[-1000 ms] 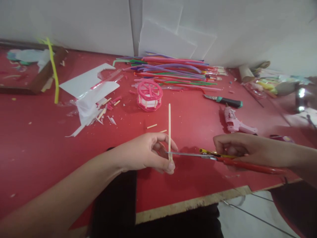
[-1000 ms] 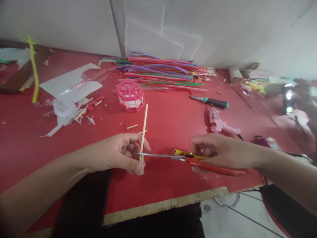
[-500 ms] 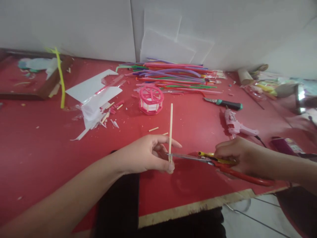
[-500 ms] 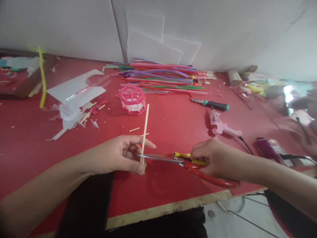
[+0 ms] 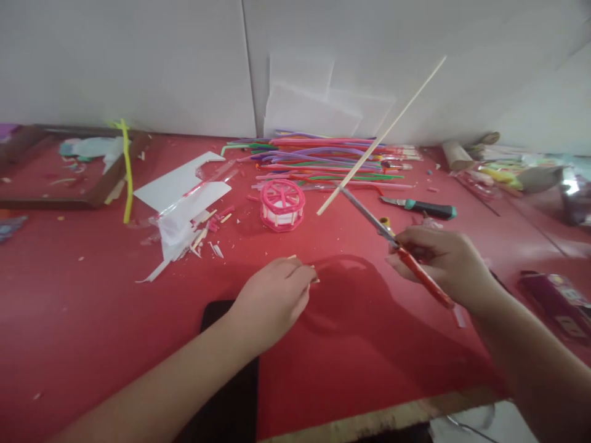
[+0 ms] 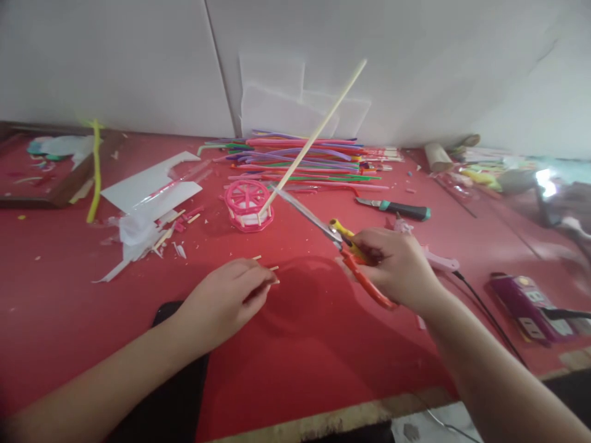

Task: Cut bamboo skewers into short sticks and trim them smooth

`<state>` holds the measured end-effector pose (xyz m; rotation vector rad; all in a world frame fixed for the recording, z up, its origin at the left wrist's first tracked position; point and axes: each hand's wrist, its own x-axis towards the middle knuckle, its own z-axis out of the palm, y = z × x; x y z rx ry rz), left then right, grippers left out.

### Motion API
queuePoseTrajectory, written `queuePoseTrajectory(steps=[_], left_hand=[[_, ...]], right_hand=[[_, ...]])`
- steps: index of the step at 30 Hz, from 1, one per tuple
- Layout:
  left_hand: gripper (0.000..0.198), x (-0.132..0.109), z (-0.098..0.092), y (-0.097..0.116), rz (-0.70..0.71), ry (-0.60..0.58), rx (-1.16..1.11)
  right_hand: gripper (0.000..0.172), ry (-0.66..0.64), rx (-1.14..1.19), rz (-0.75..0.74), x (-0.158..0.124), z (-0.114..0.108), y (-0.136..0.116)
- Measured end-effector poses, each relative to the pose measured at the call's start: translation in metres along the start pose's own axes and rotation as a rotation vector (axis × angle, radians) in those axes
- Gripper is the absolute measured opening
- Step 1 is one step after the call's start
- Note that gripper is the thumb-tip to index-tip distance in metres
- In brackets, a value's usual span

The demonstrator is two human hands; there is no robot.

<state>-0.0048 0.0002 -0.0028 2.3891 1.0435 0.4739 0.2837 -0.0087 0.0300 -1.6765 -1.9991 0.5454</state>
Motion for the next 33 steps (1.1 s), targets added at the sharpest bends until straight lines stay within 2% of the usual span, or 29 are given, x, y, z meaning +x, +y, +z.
queuePoseTrajectory(steps=[3,6,9,12,13,15,18,22,25,29,33], left_hand=[[0.015,0.0,0.007,-0.002,0.023,0.058,0.032],[0.016,-0.001,0.009,-0.001,0.035,0.1,0.035],[0.01,-0.003,0.006,0.003,-0.043,0.213,0.003],[0.022,-0.003,-0.002,0.007,-0.225,0.424,-0.195],[0.025,-0.003,-0.004,0.008,-0.278,0.462,-0.305],[0.023,-0.001,-0.008,0.007,-0.341,0.462,-0.504],[0.014,0.001,-0.01,0.005,-0.377,0.443,-0.638],[0.006,0.002,-0.009,0.007,-0.353,0.551,-0.622],[0.005,0.0,-0.01,0.01,-0.3,0.561,-0.568],[0.006,-0.003,-0.01,0.011,-0.112,0.506,-0.426],[0.012,-0.005,-0.006,0.01,0.055,0.533,-0.315]], right_hand=[[0.025,0.089,-0.105,-0.117,0.005,0.012,-0.009],[0.022,0.12,-0.153,-0.194,0.003,0.019,-0.011],[0.015,0.139,-0.174,-0.244,-0.004,0.025,-0.004],[0.016,0.16,-0.212,-0.3,-0.01,0.031,0.004],[0.017,0.159,-0.229,-0.315,-0.01,0.033,0.005],[0.017,0.144,-0.242,-0.344,-0.01,0.035,0.004],[0.011,0.108,-0.21,-0.377,-0.01,0.037,0.0],[0.02,0.082,-0.196,-0.351,-0.011,0.037,-0.002],[0.022,0.061,-0.198,-0.306,-0.012,0.036,-0.002],[0.015,-0.042,-0.131,-0.252,-0.013,0.034,-0.01],[0.028,-0.106,-0.102,-0.264,-0.016,0.035,-0.022]])
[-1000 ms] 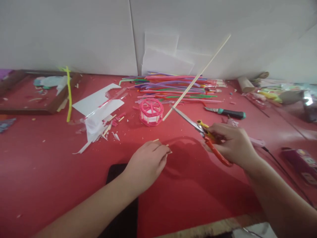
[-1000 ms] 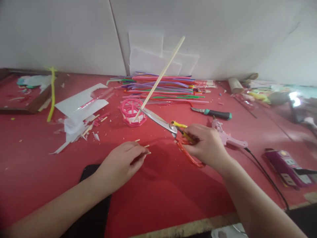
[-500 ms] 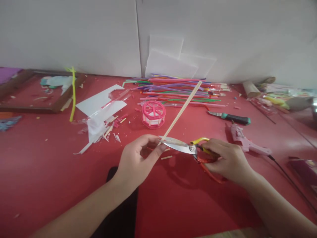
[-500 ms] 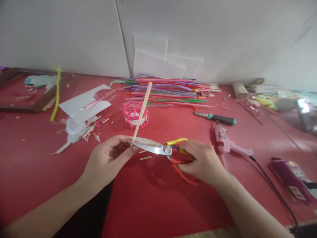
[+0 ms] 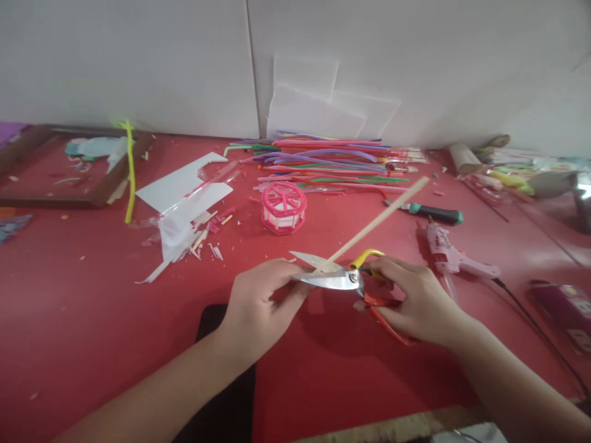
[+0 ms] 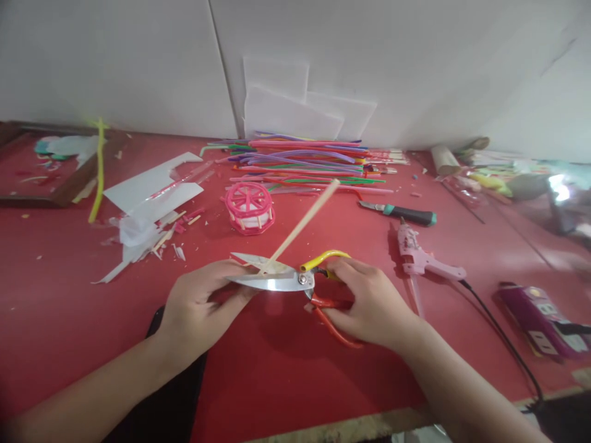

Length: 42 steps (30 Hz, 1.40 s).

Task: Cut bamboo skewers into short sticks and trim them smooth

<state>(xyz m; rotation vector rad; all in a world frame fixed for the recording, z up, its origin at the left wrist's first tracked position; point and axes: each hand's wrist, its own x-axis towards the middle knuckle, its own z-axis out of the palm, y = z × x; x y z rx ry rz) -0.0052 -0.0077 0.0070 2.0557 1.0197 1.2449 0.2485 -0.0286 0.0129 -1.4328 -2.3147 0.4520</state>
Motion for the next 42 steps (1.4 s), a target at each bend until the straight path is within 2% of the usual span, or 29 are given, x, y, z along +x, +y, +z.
queuePoseTrajectory(steps=[4,8,10,12,16,20,27,30,34,42], left_hand=[[0.017,-0.002,0.003,0.0,0.064,-0.087,-0.042],[0.011,-0.003,0.004,0.0,0.132,-0.113,-0.03],[0.012,-0.003,0.004,0.001,0.174,-0.118,-0.043],[0.012,-0.003,0.005,0.003,0.188,-0.112,-0.061],[0.011,-0.002,0.006,0.005,0.161,-0.114,-0.079],[0.015,-0.001,0.006,0.005,0.155,-0.105,-0.095],[0.012,0.0,0.005,0.006,-0.045,-0.071,-0.204],[0.007,-0.004,0.007,0.0,-0.027,-0.064,-0.239],[0.007,-0.006,0.009,-0.008,-0.031,-0.132,-0.21],[0.011,0.002,0.008,0.0,0.013,-0.112,-0.221]], right_hand=[[0.031,-0.048,-0.047,-0.041,0.0,0.005,-0.009],[0.018,0.033,-0.183,-0.056,0.001,0.012,-0.011],[0.018,0.071,-0.272,-0.039,0.001,0.015,-0.01],[0.019,0.045,-0.307,-0.001,0.0,0.016,-0.008],[0.02,-0.058,-0.244,0.047,-0.003,0.017,-0.004],[0.02,-0.014,-0.245,0.021,-0.004,0.016,-0.005],[0.021,-0.018,-0.289,0.008,0.0,0.019,-0.009],[0.017,-0.009,-0.281,0.013,0.001,0.021,-0.006],[0.017,0.016,-0.259,0.008,0.0,0.024,-0.003],[0.02,-0.017,-0.187,0.024,0.002,0.024,-0.006]])
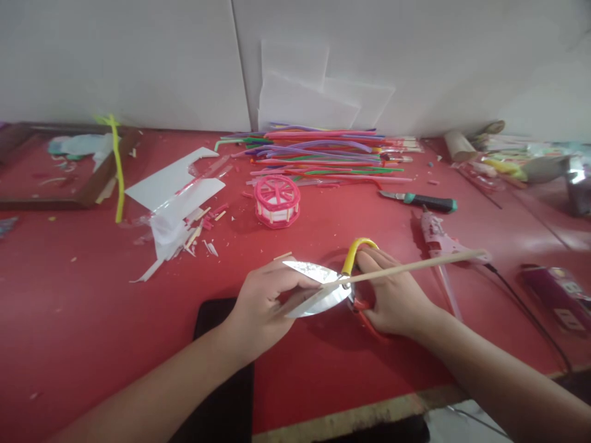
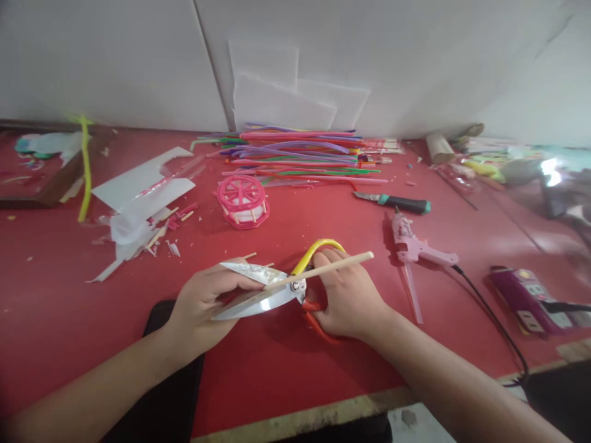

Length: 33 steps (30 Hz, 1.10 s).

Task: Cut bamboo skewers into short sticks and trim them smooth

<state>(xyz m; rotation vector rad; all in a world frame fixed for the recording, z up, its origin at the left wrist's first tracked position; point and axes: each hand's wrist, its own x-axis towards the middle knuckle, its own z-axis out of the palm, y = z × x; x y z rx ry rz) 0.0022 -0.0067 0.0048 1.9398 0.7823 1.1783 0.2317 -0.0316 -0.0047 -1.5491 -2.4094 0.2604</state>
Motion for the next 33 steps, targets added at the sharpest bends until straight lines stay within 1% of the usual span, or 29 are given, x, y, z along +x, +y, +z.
queuePoseTrajectory(steps=[5,8,11,14,17,19,22,25,29,33], left_hand=[[0.013,0.0002,0.0005,0.0027,-0.048,-0.001,-0.005],[0.013,-0.0006,0.0013,0.0021,-0.037,0.012,0.001],[0.013,0.0,0.0009,0.0024,-0.019,-0.001,0.014],[0.014,0.0011,-0.0001,0.0036,-0.031,-0.021,0.041],[0.015,0.001,-0.0007,0.0042,-0.092,0.001,0.078],[0.015,0.0003,-0.0009,0.0039,-0.114,0.03,0.064],[0.014,-0.0006,-0.0015,0.0031,-0.074,0.059,0.02],[0.01,-0.0004,-0.0018,0.0031,-0.022,0.05,0.026],[0.009,0.0012,-0.0014,0.0046,0.024,-0.001,0.05],[0.01,0.0016,-0.0011,0.0049,0.051,0.002,0.086]], right_hand=[[0.02,-0.055,-0.007,0.013,-0.0013,-0.0024,0.0002],[0.021,-0.086,-0.02,0.031,-0.0029,-0.0031,-0.0001],[0.02,-0.082,-0.03,0.031,-0.0037,-0.0039,-0.0004],[0.02,-0.077,-0.024,0.048,-0.0026,-0.0056,-0.0016],[0.017,-0.074,-0.01,0.087,0.0001,-0.0068,-0.0042],[0.018,-0.053,-0.004,0.085,0.0016,-0.0061,-0.0059],[0.019,0.02,-0.007,0.047,0.002,-0.0035,-0.0067],[0.018,0.07,-0.002,0.022,0.0008,-0.0014,-0.006],[0.02,0.056,0.051,-0.032,0.0007,-0.0017,-0.0065],[0.018,0.057,0.083,-0.046,0.0025,-0.004,-0.008]])
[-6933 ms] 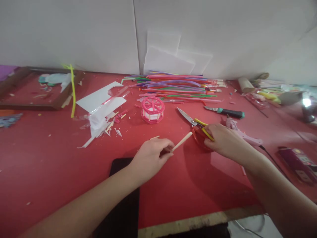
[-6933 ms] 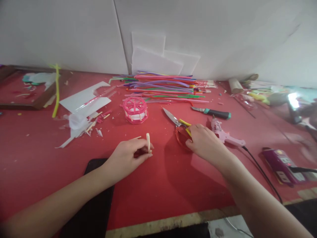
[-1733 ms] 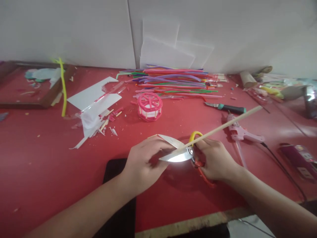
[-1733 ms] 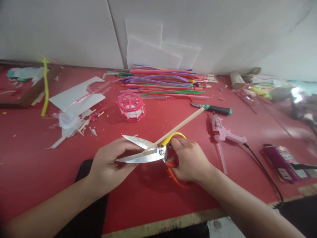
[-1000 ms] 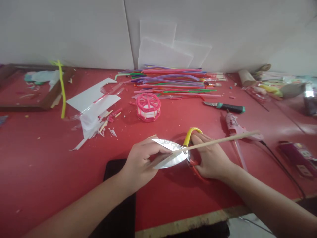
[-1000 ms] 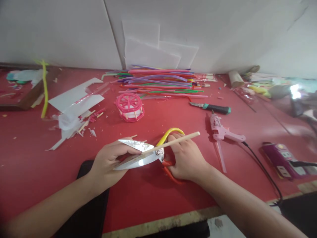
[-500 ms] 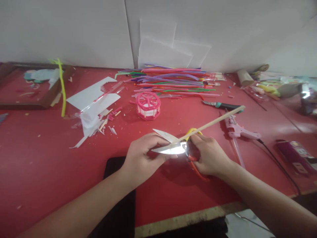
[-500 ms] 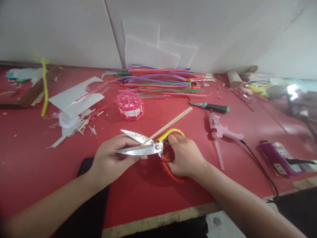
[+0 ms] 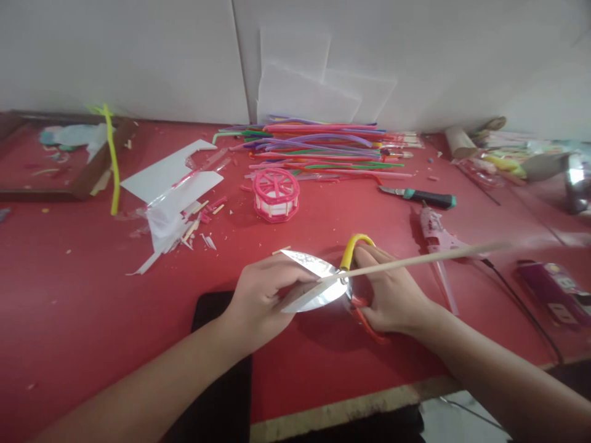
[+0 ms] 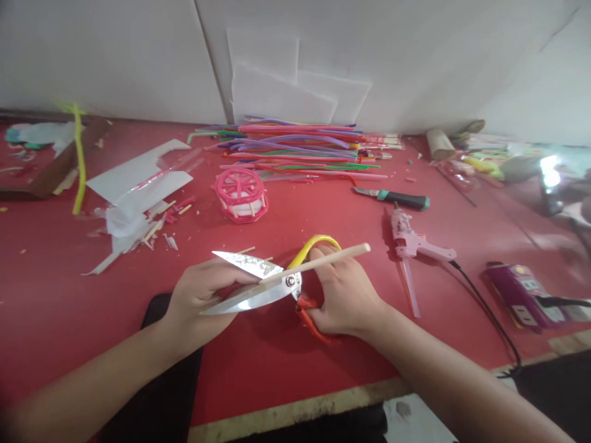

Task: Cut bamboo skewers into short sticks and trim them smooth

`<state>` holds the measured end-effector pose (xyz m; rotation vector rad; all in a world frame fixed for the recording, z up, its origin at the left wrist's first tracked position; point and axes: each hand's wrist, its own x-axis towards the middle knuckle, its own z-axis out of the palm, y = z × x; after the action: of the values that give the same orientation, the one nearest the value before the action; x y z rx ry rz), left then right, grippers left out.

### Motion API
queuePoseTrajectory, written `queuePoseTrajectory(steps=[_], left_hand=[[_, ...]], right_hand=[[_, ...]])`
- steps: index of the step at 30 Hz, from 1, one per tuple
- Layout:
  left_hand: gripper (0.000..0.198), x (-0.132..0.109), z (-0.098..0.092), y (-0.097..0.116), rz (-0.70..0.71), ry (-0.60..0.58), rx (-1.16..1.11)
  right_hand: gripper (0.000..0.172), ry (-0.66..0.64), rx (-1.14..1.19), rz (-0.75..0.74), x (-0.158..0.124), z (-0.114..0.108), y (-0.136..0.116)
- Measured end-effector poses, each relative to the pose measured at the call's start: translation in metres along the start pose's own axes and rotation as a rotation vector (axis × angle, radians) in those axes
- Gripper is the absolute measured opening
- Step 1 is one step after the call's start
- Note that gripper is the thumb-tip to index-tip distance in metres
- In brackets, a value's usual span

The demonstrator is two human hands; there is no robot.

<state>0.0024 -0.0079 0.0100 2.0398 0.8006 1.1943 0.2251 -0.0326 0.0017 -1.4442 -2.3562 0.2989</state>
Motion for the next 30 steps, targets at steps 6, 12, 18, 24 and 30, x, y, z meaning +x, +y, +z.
queuePoseTrajectory(steps=[6,12,18,24,30], left_hand=[[0.012,-0.001,0.0,-0.002,0.051,0.002,0.015],[0.014,-0.001,0.0,0.0,0.044,-0.002,0.035],[0.02,0.002,-0.001,0.001,-0.162,-0.088,-0.073],[0.023,-0.001,0.0,-0.004,-0.162,-0.185,-0.077],[0.031,-0.006,0.002,-0.012,-0.098,-0.311,-0.192]], right_hand=[[0.017,-0.076,0.033,0.066,-0.003,-0.004,0.002],[0.018,-0.099,0.026,0.11,-0.002,-0.005,0.003],[0.019,-0.038,-0.051,0.065,0.0,-0.004,0.009],[0.019,-0.015,-0.031,-0.03,0.0,-0.002,0.011],[0.02,0.034,0.1,-0.122,0.002,-0.004,0.006]])
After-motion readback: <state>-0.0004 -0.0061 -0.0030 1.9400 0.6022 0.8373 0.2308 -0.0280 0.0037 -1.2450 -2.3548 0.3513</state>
